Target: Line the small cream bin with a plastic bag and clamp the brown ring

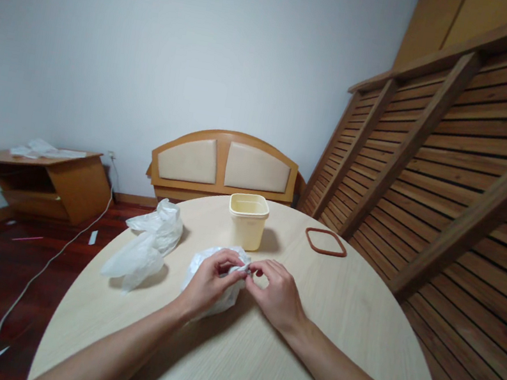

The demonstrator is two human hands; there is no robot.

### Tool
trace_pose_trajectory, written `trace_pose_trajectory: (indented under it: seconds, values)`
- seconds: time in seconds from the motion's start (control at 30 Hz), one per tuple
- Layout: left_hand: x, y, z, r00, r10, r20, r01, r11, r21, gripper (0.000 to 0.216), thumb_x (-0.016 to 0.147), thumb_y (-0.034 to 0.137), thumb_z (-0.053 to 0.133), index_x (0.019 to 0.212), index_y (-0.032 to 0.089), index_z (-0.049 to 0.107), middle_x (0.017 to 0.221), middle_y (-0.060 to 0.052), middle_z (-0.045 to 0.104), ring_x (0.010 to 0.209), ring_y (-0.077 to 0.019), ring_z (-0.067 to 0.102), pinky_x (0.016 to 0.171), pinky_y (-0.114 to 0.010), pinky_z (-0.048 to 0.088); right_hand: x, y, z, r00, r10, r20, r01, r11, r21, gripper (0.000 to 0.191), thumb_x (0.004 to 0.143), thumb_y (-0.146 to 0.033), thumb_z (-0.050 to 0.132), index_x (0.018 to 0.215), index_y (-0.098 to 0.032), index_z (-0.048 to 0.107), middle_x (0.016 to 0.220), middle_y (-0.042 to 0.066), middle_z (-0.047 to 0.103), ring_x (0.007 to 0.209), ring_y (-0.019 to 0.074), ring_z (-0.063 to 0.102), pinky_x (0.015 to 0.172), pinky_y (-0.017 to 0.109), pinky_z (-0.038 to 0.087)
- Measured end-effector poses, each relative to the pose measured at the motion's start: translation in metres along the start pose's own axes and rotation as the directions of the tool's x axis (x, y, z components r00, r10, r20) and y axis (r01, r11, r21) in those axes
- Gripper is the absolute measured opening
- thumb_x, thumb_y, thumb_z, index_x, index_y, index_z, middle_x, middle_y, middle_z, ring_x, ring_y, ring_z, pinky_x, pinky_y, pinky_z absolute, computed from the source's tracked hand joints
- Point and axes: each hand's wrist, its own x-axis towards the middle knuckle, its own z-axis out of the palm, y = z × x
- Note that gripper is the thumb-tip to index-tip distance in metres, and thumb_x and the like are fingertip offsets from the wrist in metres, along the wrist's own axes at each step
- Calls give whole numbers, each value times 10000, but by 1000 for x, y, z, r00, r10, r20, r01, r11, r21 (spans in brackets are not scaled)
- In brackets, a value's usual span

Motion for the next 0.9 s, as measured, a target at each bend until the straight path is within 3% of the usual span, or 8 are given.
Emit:
trace_pose_trajectory:
  seconds: [0.07, 0.13, 0.23, 0.33, 0.5, 0.63, 0.73, 0.9]
  values:
    - [-1, -1, 1, 999, 41, -12, -40, 999, 34, 250, 808, 390, 754, 852, 162, 663, 1061, -90, 660, 983, -203, 639, 885, -328, 521, -1, 0, 0, 1000, 17, 20, -17, 1000, 1, 130, 790, -85, 676, 835, -206, 661, 807, 30, 723, 766, 213, 665, 728, 348, 508]
    - [-3, 0, 1, 998, 59, -7, -58, 990, 128, 228, 853, 351, 705, 999, 179, 666, 1189, -108, 638, 1018, -204, 629, 880, -330, 520, -2, 0, 1, 998, 30, 50, -30, 1000, 0, 123, 802, -88, 663, 833, -207, 661, 818, 29, 728, 773, 213, 673, 736, 346, 506]
    - [-4, 7, -1, 987, 118, 109, -145, 948, 283, 292, 919, 260, 599, 1206, 220, 637, 1330, -114, 602, 1162, -229, 584, 976, -366, 478, -3, 0, 0, 996, 27, 84, -28, 1000, 10, 115, 822, -93, 642, 828, -207, 658, 821, 32, 729, 777, 211, 684, 740, 336, 508]
    - [-4, 14, -5, 965, 144, 220, -221, 898, 380, 233, 923, 210, 552, 1127, 214, 665, 1192, -97, 675, 1133, -232, 594, 998, -374, 450, -4, -1, -1, 992, 44, 120, -55, 994, 90, 111, 845, -106, 630, 833, -211, 664, 828, 25, 740, 786, 200, 698, 746, 317, 512]
    - [-2, 18, -10, 978, 134, 158, -198, 834, 515, 84, 835, 232, 618, 911, 202, 634, 933, -64, 674, 949, -232, 588, 845, -345, 465, -4, -3, -2, 971, 126, 205, -179, 946, 269, 120, 884, -127, 602, 885, -213, 685, 838, 12, 755, 761, 177, 707, 720, 282, 515]
    - [-2, 15, -10, 979, 123, 160, -181, 885, 429, 86, 807, 240, 631, 863, 199, 580, 908, -48, 660, 893, -202, 594, 815, -311, 463, -3, -4, -2, 960, 162, 229, -238, 902, 361, 105, 902, -168, 600, 887, -207, 696, 805, 5, 747, 712, 160, 693, 650, 248, 509]
    - [-2, 13, -10, 986, 79, 148, -133, 906, 402, 132, 812, 266, 639, 891, 193, 562, 889, -33, 653, 820, -174, 587, 754, -283, 461, -1, -3, -3, 970, 149, 194, -211, 910, 357, 96, 889, -173, 622, 853, -204, 705, 807, 9, 746, 718, 162, 686, 641, 245, 507]
    - [-2, 12, -11, 981, 83, 176, -162, 851, 499, 127, 830, 271, 628, 924, 191, 601, 889, -38, 654, 813, -179, 575, 736, -286, 442, 0, -2, -5, 981, 104, 164, -151, 939, 309, 110, 869, -137, 632, 814, -205, 698, 814, 13, 739, 750, 170, 686, 656, 253, 513]
